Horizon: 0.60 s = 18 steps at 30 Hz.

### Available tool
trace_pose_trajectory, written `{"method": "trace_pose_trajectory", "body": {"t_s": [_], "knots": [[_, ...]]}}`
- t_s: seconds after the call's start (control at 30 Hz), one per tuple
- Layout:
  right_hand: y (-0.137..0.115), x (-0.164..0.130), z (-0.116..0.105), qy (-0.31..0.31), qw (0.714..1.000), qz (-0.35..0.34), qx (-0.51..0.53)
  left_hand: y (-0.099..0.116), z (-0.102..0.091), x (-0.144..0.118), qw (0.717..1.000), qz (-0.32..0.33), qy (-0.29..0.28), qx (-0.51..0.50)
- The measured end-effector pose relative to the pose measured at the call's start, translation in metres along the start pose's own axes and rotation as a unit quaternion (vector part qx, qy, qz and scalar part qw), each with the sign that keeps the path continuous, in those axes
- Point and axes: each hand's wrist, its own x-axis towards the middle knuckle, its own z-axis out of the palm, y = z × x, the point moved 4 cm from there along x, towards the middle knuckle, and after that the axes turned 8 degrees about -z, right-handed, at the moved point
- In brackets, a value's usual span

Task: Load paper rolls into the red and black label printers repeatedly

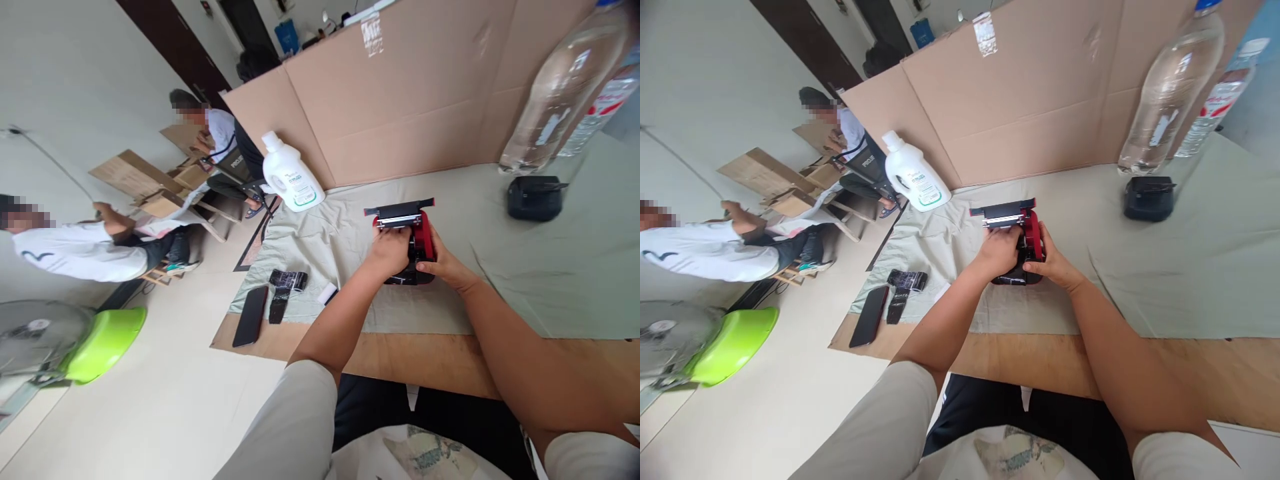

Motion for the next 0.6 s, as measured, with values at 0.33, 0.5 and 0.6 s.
{"method": "trace_pose_trajectory", "body": {"t_s": [0.33,0.5,0.6], "knots": [[-0.001,0.002,0.003,-0.02,1.0,-0.009,-0.005,-0.095,-0.061,-0.084,0.977,-0.057,0.039,-0.201],[-0.001,0.002,0.004,-0.021,1.0,-0.018,-0.004,-0.207,-0.085,-0.087,0.971,-0.234,-0.057,0.003],[-0.002,0.002,0.005,-0.02,1.0,-0.011,0.003,-0.241,-0.084,-0.084,0.956,-0.267,-0.098,0.073]]}}
